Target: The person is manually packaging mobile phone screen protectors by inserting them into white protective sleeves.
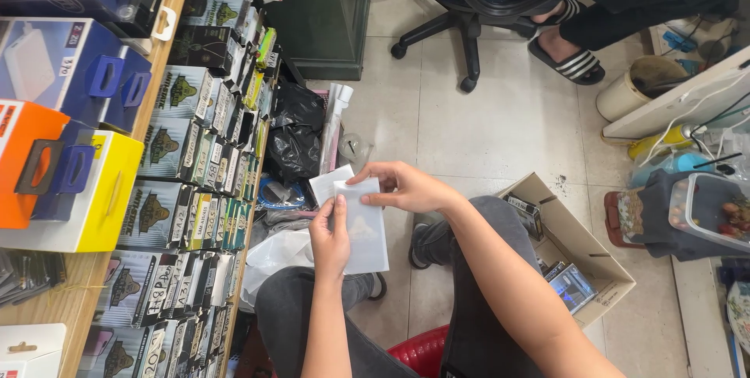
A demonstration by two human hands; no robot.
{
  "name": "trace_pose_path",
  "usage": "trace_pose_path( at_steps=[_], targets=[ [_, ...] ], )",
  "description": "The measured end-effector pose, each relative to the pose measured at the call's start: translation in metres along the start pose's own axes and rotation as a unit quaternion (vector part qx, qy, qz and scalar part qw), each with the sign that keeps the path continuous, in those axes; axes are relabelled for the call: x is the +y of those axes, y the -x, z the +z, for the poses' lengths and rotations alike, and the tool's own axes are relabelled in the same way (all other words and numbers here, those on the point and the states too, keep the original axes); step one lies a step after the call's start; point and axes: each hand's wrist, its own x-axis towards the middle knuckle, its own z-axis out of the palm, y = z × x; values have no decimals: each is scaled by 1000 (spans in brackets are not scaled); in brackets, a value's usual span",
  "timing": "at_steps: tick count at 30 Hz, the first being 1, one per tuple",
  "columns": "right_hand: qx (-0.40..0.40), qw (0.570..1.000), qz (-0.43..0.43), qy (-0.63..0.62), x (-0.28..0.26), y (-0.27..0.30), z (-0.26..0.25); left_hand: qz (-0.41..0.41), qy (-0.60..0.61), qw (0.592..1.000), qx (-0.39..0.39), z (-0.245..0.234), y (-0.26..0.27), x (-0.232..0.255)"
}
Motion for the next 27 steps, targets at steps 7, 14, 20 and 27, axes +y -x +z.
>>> trace_pose_path(
  at_steps=[7,14,20,27],
  targets=[
    [173,980,-95,-17,57,29,-61,29,41,998,27,-5,-13,-26],
    [445,885,115,73,158,171,-129,-25,114,992,40,2,-1,-7],
    [362,854,282,245,334,272,-117,39,74,996,10,16,1,-8],
    [257,872,350,225,389,258,-71,40,60,997,-4,22,-3,-15]
  ],
)
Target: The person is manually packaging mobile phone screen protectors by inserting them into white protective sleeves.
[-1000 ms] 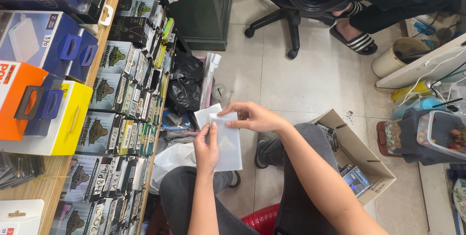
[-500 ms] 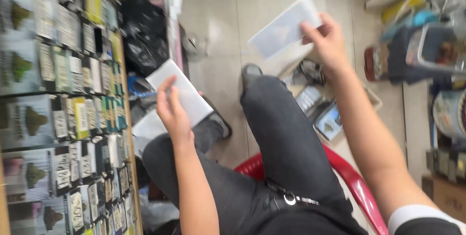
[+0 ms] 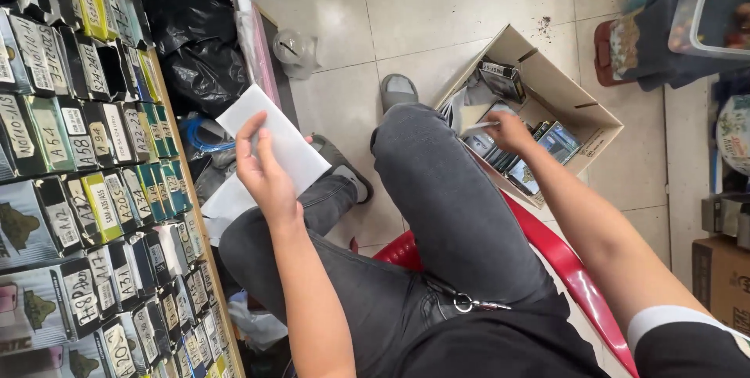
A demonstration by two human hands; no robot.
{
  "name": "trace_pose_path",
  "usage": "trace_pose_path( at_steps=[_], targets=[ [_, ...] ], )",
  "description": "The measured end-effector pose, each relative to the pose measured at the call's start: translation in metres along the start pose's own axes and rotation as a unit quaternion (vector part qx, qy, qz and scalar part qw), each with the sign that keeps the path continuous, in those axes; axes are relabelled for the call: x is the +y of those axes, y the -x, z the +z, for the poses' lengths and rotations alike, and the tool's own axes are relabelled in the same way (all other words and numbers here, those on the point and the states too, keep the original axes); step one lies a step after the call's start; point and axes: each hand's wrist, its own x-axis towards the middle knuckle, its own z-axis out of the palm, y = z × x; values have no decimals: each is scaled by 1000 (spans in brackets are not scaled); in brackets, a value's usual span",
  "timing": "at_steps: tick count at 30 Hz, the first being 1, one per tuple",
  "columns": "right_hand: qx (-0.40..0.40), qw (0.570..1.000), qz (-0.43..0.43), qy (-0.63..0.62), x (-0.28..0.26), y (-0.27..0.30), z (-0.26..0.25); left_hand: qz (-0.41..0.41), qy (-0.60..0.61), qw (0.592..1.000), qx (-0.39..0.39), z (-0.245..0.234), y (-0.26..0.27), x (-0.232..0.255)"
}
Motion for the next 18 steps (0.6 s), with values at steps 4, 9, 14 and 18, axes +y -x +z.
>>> trace_pose_path(
  at_steps=[4,9,14,18],
  targets=[
    [-44,997,-44,42,11,-32,35,-8,-1,1000,6,1,-2,3],
    [-64,994,-51,69,5,-50,47,-13,10,1000,9,3,-3,3],
    [-32,997,6,-74,-62,-18,12,-1,5,1000,10,0,-3,3],
    [69,986,47,-148,-78,-23,-8,44,-30,998,11,6,8,25]
  ],
)
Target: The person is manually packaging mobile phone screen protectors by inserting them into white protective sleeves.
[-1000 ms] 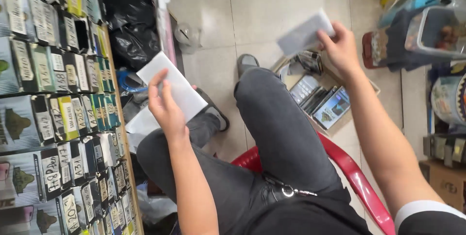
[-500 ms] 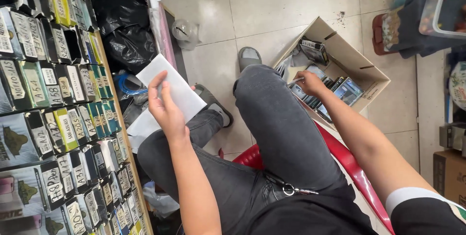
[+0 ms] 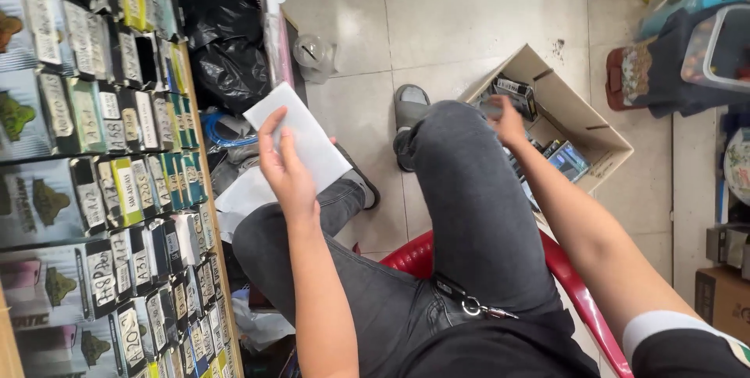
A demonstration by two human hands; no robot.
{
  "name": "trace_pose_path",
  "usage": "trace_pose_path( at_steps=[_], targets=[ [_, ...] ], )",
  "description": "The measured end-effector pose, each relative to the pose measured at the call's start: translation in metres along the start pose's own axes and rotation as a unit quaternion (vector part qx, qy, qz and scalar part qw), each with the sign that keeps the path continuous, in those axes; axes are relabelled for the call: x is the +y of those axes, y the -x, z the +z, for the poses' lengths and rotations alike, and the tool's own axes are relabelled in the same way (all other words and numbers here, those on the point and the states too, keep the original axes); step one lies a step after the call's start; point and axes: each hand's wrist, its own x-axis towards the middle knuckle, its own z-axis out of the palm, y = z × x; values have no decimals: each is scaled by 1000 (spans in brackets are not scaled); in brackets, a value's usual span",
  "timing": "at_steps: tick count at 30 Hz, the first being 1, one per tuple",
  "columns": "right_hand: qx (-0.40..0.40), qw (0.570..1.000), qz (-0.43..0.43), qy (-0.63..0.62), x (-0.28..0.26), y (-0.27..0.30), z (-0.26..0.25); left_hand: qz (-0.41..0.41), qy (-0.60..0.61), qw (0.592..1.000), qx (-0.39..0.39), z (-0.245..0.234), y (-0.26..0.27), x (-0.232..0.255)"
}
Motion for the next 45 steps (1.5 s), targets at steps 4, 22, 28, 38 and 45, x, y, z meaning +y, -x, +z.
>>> trace_pose_path(
  at_steps=[4,22,28,38,45],
  targets=[
    [99,976,-145,-130,-42,-21,-24,18,6,1000,2,-1,6,8],
    [-168,891,-414,-85,-341,82,93,29,-66,993,-96,-33,-8,-11],
    [-207,917,-319,-120,-360,103,67,-10,-60,990,-128,-34,-11,3],
    [-281,918,-184,-210,-373,115,37,-65,-57,987,-138,-25,3,31],
    [-306,915,-182,-192,-369,113,37,-72,-49,986,-139,-24,9,43]
  ],
)
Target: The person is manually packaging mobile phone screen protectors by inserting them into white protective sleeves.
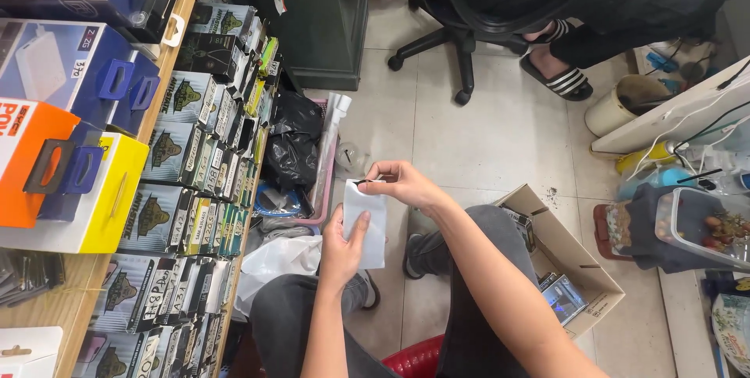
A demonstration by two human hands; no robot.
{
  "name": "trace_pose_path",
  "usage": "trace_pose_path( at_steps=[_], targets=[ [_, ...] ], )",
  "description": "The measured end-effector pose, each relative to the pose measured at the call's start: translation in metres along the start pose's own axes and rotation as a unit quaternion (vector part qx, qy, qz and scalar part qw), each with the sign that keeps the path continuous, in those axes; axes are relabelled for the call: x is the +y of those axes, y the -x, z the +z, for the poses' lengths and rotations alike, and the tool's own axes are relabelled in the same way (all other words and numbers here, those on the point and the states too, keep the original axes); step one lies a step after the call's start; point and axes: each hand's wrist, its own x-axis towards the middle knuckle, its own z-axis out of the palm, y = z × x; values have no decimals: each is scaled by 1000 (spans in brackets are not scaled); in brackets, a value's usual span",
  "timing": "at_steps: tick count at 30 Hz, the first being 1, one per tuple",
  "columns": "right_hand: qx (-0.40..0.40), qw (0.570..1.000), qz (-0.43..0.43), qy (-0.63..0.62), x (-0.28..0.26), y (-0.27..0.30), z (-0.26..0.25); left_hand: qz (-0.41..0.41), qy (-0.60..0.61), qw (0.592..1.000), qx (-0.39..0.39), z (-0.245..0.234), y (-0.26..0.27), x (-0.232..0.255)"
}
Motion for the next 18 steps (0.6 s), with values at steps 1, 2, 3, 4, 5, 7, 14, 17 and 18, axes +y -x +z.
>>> trace_pose_path(
  at_steps=[1,2,3,4,5,7,14,17,18],
  targets=[
    [0,1000,0,-1,1,-1,-1,0,-1,1000,0,0,0,0],
    [16,1000,-8,-4,2,-2,-2,1,-1,1000,0,1,-1,-1],
    [32,999,-15,-7,4,-3,-3,3,-1,1000,1,1,-2,-1],
    [33,999,-15,-7,1,-3,-5,3,-1,1000,0,-1,-8,-12],
    [69,997,-24,-19,-2,-3,-7,11,-9,1000,-4,-4,-14,-22],
    [104,994,-30,-33,-1,-5,-12,14,-17,1000,-8,-5,-19,-29],
    [96,993,-49,-46,25,-16,-5,57,1,998,33,-7,-20,-37],
    [104,992,-60,-26,30,-21,-6,74,-1,996,49,-10,-19,-38],
    [132,988,-78,-25,22,-20,-7,85,-12,995,41,-11,-19,-36]
  ],
)
